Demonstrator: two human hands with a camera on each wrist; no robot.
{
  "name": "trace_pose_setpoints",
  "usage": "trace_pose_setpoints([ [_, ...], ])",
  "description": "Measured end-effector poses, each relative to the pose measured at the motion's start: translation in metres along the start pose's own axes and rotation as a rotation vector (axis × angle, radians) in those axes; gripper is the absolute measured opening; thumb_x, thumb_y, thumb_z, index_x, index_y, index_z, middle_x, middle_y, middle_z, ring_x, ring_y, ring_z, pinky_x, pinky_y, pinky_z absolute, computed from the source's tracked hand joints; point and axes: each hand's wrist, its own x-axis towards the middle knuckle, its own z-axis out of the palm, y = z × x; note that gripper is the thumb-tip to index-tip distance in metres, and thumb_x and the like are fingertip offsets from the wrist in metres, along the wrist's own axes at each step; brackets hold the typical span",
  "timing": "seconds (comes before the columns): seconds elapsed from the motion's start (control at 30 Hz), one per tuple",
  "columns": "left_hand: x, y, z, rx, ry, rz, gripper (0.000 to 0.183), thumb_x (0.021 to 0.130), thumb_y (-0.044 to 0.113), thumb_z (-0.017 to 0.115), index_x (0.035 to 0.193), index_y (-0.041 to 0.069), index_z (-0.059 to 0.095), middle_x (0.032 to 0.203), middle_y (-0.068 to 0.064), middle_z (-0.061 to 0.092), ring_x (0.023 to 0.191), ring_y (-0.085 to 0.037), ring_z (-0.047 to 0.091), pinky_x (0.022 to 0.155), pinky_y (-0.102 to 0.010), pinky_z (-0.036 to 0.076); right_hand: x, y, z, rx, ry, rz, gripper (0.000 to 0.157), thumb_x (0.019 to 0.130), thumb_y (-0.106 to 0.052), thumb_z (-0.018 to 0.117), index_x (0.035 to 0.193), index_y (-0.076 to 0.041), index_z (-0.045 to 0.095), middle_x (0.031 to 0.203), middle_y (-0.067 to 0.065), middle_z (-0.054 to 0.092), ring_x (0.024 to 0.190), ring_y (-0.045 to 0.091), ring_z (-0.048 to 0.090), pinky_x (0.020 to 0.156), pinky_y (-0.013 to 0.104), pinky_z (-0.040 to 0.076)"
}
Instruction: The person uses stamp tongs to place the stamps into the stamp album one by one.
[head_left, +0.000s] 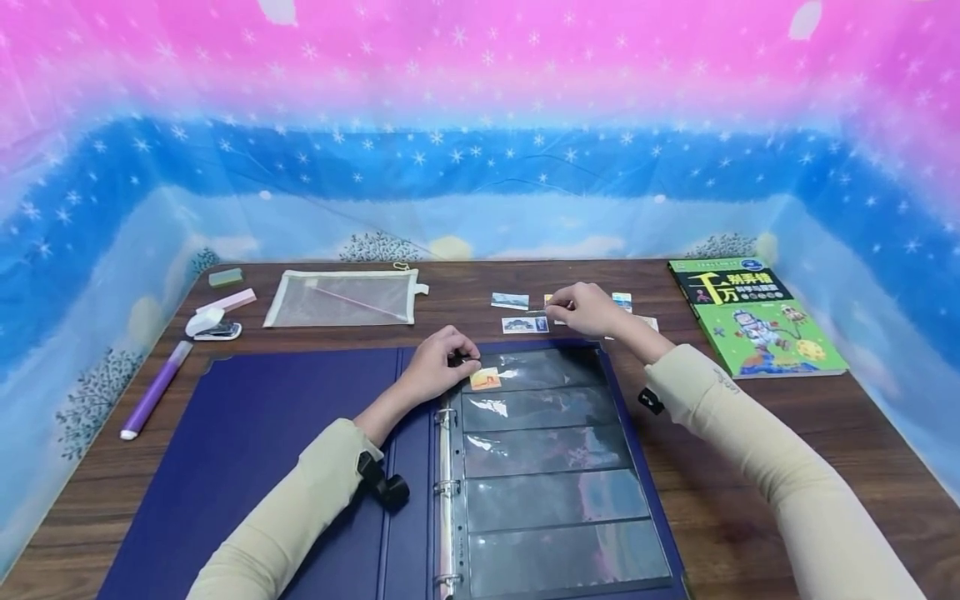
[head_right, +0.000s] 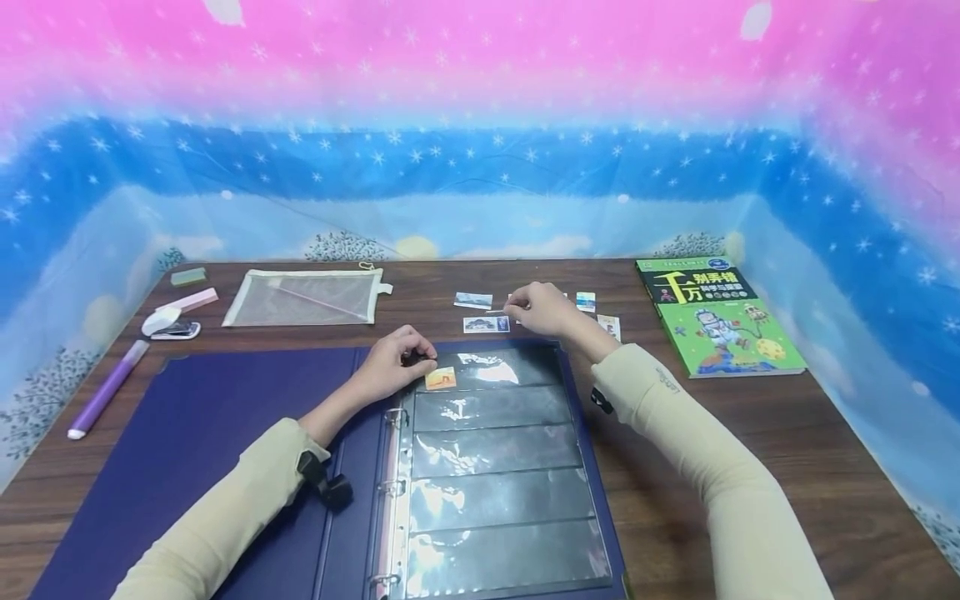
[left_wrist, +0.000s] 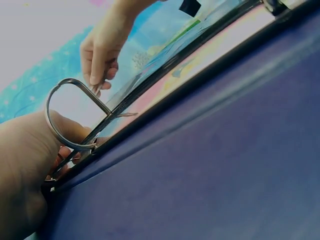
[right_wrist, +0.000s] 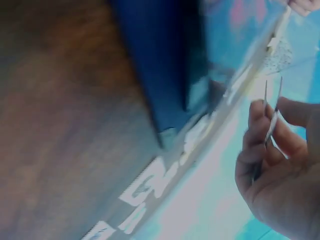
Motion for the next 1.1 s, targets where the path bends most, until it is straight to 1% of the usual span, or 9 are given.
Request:
trace_pose_setpoints([
  [0.07, 0.0, 0.0, 0.0, -0.009, -0.002, 0.0, 0.008, 0.082, 0.016, 0.069, 0.086, 0.01, 0.067, 0.087, -0.004, 0.054, 0.081, -0.017, 0.051, 0.076, -0.027, 0.04, -0.002, 0.005, 0.002, -0.02, 0.041, 0.021, 0.028, 0.095, -0.026, 0.052, 0.11, -0.007, 0.068, 0.102, 0.011, 0.07, 0.078, 0.018, 0.061, 0.068, 0.032, 0.044],
  [0.17, -0.001, 0.0, -0.001, -0.015, -0.001, 0.002, 0.008, 0.081, 0.016, 0.07, 0.085, 0.01, 0.067, 0.087, -0.004, 0.055, 0.08, -0.016, 0.051, 0.075, -0.026, 0.04, -0.003, 0.011, 0.003, -0.06, 0.081, 0.051, 0.027, 0.094, -0.027, 0.055, 0.106, -0.008, 0.07, 0.102, 0.011, 0.071, 0.078, 0.021, 0.061, 0.068, 0.033, 0.043],
  [0.27, -0.001, -0.001, 0.0, -0.021, 0.007, 0.002, 0.007, 0.081, 0.016, 0.07, 0.085, 0.01, 0.067, 0.086, -0.004, 0.055, 0.079, -0.016, 0.05, 0.074, -0.026, 0.039, -0.002, 0.015, 0.004, -0.098, 0.103, 0.087, 0.025, 0.093, -0.026, 0.057, 0.104, -0.008, 0.071, 0.101, 0.011, 0.071, 0.066, 0.019, 0.055, 0.063, 0.031, 0.039],
  [0.4, -0.003, -0.001, 0.0, -0.03, 0.007, -0.007, 0.007, 0.081, 0.016, 0.07, 0.085, 0.011, 0.067, 0.086, -0.004, 0.054, 0.079, -0.016, 0.05, 0.074, -0.026, 0.04, 0.0, 0.019, 0.005, -0.107, 0.091, 0.118, 0.025, 0.092, -0.026, 0.057, 0.104, -0.008, 0.071, 0.096, 0.012, 0.072, 0.052, 0.015, 0.043, 0.056, 0.028, 0.034],
  [0.43, -0.003, -0.001, 0.0, -0.033, 0.005, -0.01, 0.008, 0.082, 0.016, 0.07, 0.086, 0.011, 0.067, 0.086, -0.004, 0.054, 0.079, -0.016, 0.05, 0.074, -0.027, 0.04, 0.0, 0.02, 0.006, -0.106, 0.083, 0.117, 0.025, 0.092, -0.026, 0.057, 0.104, -0.008, 0.071, 0.097, 0.012, 0.072, 0.052, 0.014, 0.043, 0.056, 0.027, 0.034],
  [0.67, -0.002, -0.001, 0.0, -0.042, 0.002, -0.023, 0.007, 0.082, 0.016, 0.07, 0.086, 0.011, 0.068, 0.087, -0.005, 0.055, 0.08, -0.017, 0.051, 0.074, -0.027, 0.041, 0.001, 0.02, 0.008, -0.11, 0.074, 0.098, 0.024, 0.091, -0.027, 0.06, 0.104, -0.01, 0.072, 0.106, 0.011, 0.071, 0.06, 0.012, 0.056, 0.059, 0.028, 0.037],
  [0.97, 0.0, 0.0, -0.001, -0.037, 0.002, -0.029, 0.009, 0.082, 0.017, 0.07, 0.087, 0.01, 0.068, 0.088, -0.005, 0.055, 0.081, -0.017, 0.052, 0.075, -0.027, 0.042, 0.0, 0.017, 0.004, -0.133, 0.094, 0.104, 0.023, 0.089, -0.026, 0.063, 0.101, -0.01, 0.074, 0.099, 0.012, 0.072, 0.047, 0.012, 0.037, 0.051, 0.026, 0.03],
  [1.03, 0.0, 0.0, 0.0, -0.037, 0.005, -0.027, 0.008, 0.082, 0.017, 0.07, 0.087, 0.01, 0.068, 0.087, -0.004, 0.055, 0.08, -0.017, 0.051, 0.075, -0.027, 0.041, 0.0, 0.018, 0.004, -0.125, 0.087, 0.109, 0.023, 0.089, -0.026, 0.063, 0.1, -0.01, 0.074, 0.098, 0.012, 0.073, 0.048, 0.014, 0.04, 0.052, 0.026, 0.031],
  [1.1, 0.0, -0.001, 0.001, -0.036, 0.006, -0.024, 0.008, 0.081, 0.017, 0.07, 0.087, 0.011, 0.068, 0.087, -0.004, 0.055, 0.08, -0.016, 0.051, 0.074, -0.026, 0.041, 0.0, 0.02, 0.005, -0.12, 0.081, 0.109, 0.023, 0.089, -0.027, 0.063, 0.1, -0.011, 0.074, 0.1, 0.011, 0.072, 0.055, 0.014, 0.05, 0.055, 0.025, 0.034],
])
